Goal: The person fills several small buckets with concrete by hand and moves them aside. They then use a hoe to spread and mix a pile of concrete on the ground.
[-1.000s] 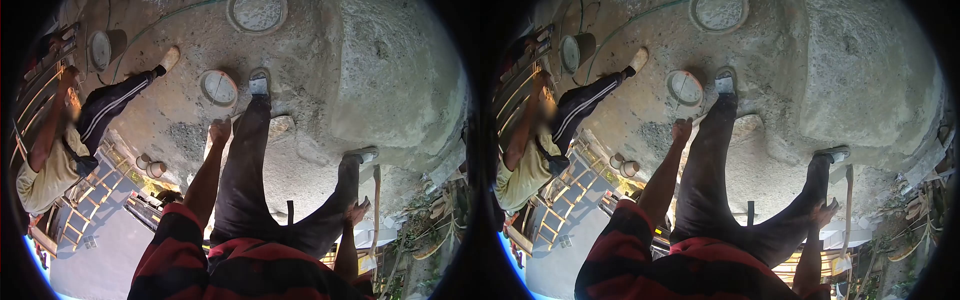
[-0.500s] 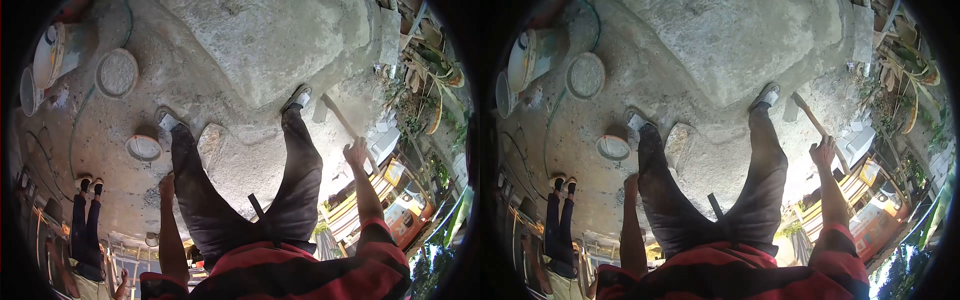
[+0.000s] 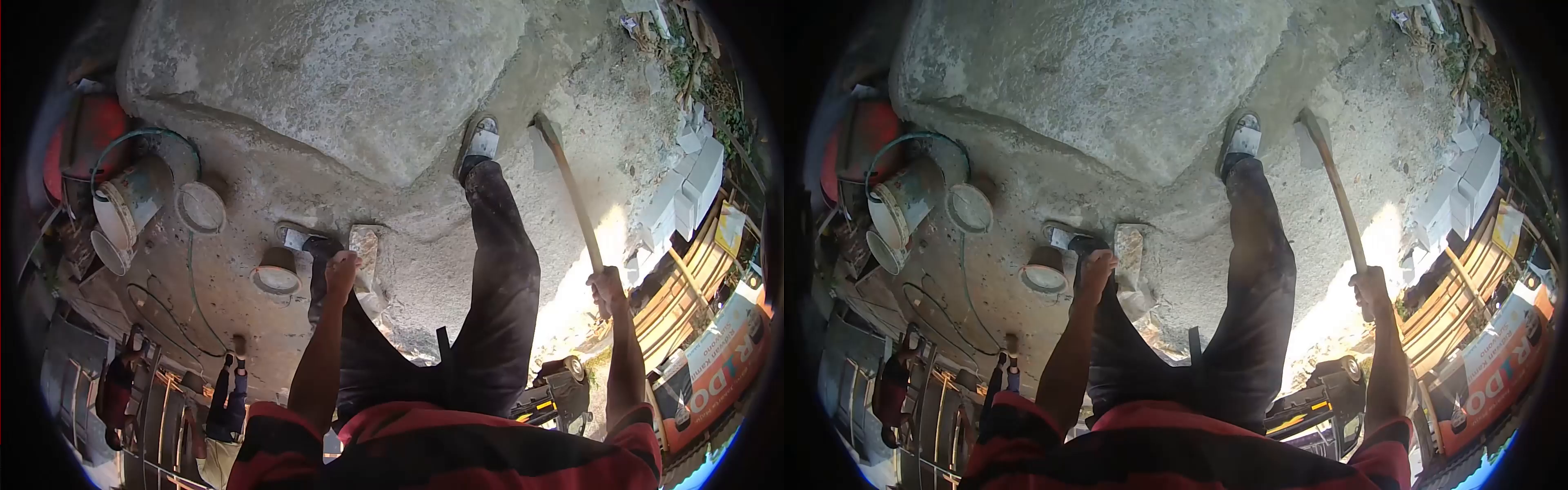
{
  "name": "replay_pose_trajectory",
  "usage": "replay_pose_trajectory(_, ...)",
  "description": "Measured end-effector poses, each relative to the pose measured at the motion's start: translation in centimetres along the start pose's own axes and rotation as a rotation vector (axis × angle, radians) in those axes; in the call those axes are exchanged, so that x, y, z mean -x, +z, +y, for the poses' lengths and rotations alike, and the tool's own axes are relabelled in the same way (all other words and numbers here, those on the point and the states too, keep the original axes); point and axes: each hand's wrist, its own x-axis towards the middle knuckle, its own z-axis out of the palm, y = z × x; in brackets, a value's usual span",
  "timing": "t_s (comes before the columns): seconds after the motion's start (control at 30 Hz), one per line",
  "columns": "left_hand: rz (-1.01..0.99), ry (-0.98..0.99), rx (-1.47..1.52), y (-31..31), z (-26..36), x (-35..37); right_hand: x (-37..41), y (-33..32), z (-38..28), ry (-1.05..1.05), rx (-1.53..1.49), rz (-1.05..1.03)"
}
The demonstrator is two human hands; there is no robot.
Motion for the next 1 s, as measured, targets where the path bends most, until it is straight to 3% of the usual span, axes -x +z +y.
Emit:
replay_pose_trajectory(0.03, -0.063, 0.065, -0.010, 3.8, 2.4, 0.7, 0.8, 1.0, 1.9, -0.095, -0.071, -0.021)
replay_pose_trajectory(0.07, -0.137, 0.031, 0.055, 7.1, 3.1, 0.3, 3.1, 2.3, 0.9, -0.040, -0.056, 0.032)
replay_pose_trajectory(0.1, -0.169, 0.135, -0.137, 10.5, 7.3, 2.6, 4.5, 3.2, 1.6, -0.002, -0.101, 0.039)
replay_pose_trajectory(0.13, -0.230, 0.186, -0.170, 13.4, 7.6, 2.9, 6.4, 4.0, 1.9, 0.006, -0.067, 0.074)
replay_pose_trajectory(0.17, -0.286, 0.229, -0.224, 15.9, 12.5, 6.5, 8.2, 4.8, 2.8, -0.040, -0.050, 0.116)
replay_pose_trajectory(0.23, -0.433, 0.310, -0.209, 19.7, 14.8, 8.5, 9.6, 5.9, 6.3, -0.183, 0.026, 0.155)
replay_pose_trajectory(0.3, -0.547, 0.301, -0.102, 22.9, 15.1, 9.6, 14.3, 7.3, 2.0, -0.309, 0.016, 0.116)
replay_pose_trajectory(0.37, -0.486, 0.206, -0.120, 24.5, 18.9, 12.0, 17.2, 9.2, -3.6, -0.285, 0.011, 0.030)
replay_pose_trajectory(0.4, -0.453, 0.156, -0.123, 24.8, 21.0, 12.9, 17.9, 10.1, -6.2, -0.340, -0.018, -0.039)
replay_pose_trajectory(0.47, -0.327, 0.292, 0.108, 24.9, 23.8, 12.1, 18.0, 13.8, -11.4, -0.382, -0.155, -0.199)
replay_pose_trajectory(0.5, -0.256, 0.355, 0.224, 24.5, 24.9, 10.9, 15.5, 16.1, -12.0, -0.464, -0.082, -0.235)
replay_pose_trajectory(0.53, -0.131, 0.298, 0.220, 23.5, 26.3, 9.2, 16.9, 18.4, -16.5, -0.462, -0.134, -0.302)
replay_pose_trajectory(0.63, 0.057, 0.256, 0.215, 18.5, 27.8, 1.7, 13.1, 25.7, -21.5, -0.743, 0.052, -0.264)
replay_pose_trajectory(0.73, -0.037, 0.136, 0.417, 14.3, 26.7, -0.9, 13.3, 28.3, -23.1, -0.790, 0.274, -0.214)
replay_pose_trajectory(0.87, -0.154, -0.101, 0.706, 13.1, 22.4, 1.1, 16.0, 28.5, -21.3, -0.855, 0.495, -0.199)
replay_pose_trajectory(0.93, -0.237, -0.154, 0.793, 12.1, 21.9, 1.8, 17.9, 28.3, -22.2, -0.759, 0.478, -0.274)
replay_pose_trajectory(1.0, -0.301, -0.130, 0.888, 10.4, 22.8, 2.3, 24.0, 27.1, -26.1, -0.532, 0.382, -0.416)
